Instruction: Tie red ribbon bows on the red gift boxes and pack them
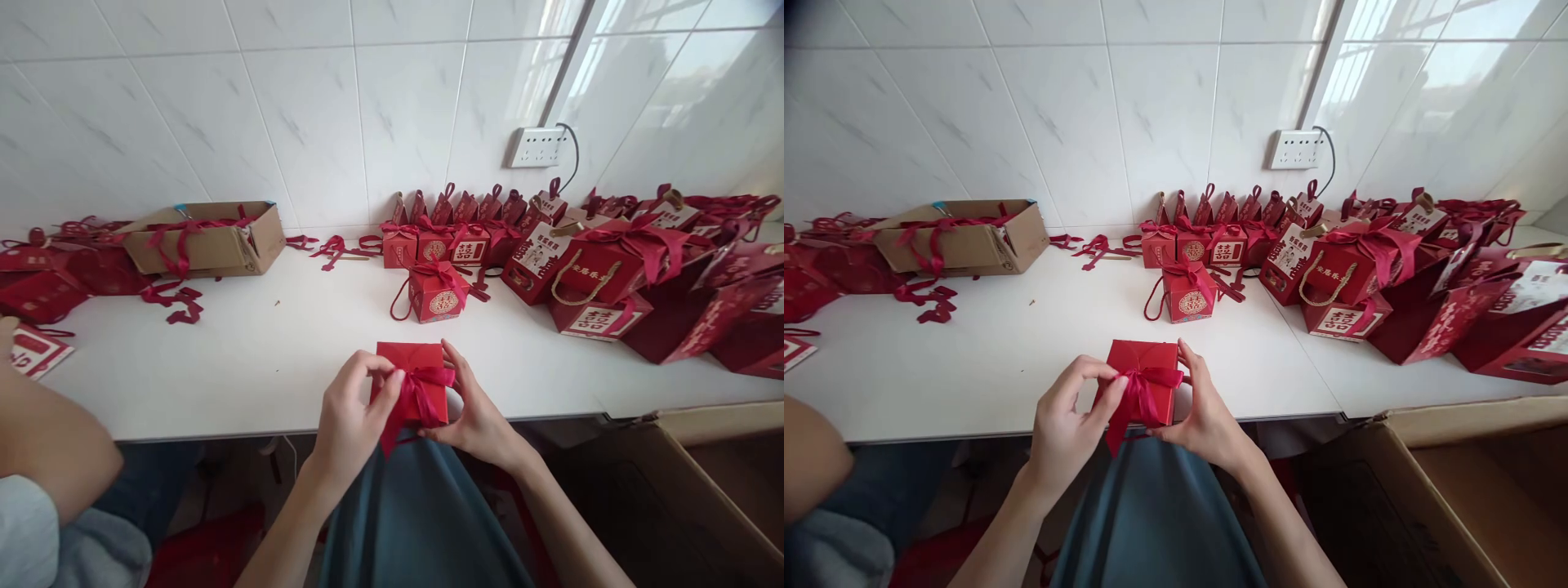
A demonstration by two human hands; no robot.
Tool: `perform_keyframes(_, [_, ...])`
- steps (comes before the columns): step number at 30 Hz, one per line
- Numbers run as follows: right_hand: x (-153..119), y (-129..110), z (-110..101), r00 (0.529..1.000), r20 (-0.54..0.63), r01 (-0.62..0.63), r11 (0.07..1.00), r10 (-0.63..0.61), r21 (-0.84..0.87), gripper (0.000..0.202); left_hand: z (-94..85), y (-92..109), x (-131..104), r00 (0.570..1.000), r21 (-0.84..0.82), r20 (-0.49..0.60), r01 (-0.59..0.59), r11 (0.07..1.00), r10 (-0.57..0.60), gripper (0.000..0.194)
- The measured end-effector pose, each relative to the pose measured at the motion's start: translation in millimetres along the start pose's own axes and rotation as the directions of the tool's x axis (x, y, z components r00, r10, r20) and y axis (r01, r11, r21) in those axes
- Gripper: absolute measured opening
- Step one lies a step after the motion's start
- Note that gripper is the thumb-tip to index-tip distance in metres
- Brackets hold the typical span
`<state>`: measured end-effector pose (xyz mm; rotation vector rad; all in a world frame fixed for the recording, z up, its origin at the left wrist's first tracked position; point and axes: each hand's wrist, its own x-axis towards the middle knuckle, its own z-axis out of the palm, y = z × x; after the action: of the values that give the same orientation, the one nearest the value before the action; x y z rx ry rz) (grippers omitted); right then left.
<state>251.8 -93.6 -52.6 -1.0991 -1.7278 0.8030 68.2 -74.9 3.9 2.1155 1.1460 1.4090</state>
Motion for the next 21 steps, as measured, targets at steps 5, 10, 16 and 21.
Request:
perform_keyframes(5, [-2,-4,5,0.963,-0.203,0.150,0.977,-0.179,-0.148,0.101,10.4,8,-13,0.847,0.231,-0.033,-0.510,0.829,0.531,0.017])
perform_keyframes(10, [-5,-14,3,0.934,-0.260,0.200,0.961,-0.246,-0.192,0.097,13.7,14,-18,0.748,0.288,-0.052,-0.624,0.727,0.662,0.016])
perform_keyframes(16, [-8,-15,1,0.944,-0.254,0.170,0.970,-0.210,-0.171,0.100,10.6,20,-19,0.764,0.290,-0.024,-0.612,0.736,0.645,0.016])
perform_keyframes(21, [-9,-14,0,0.945,-0.262,0.163,0.976,-0.198,-0.147,0.100,10.4,20,-20,0.772,0.254,-0.030,-0.609,0.752,0.635,0.019])
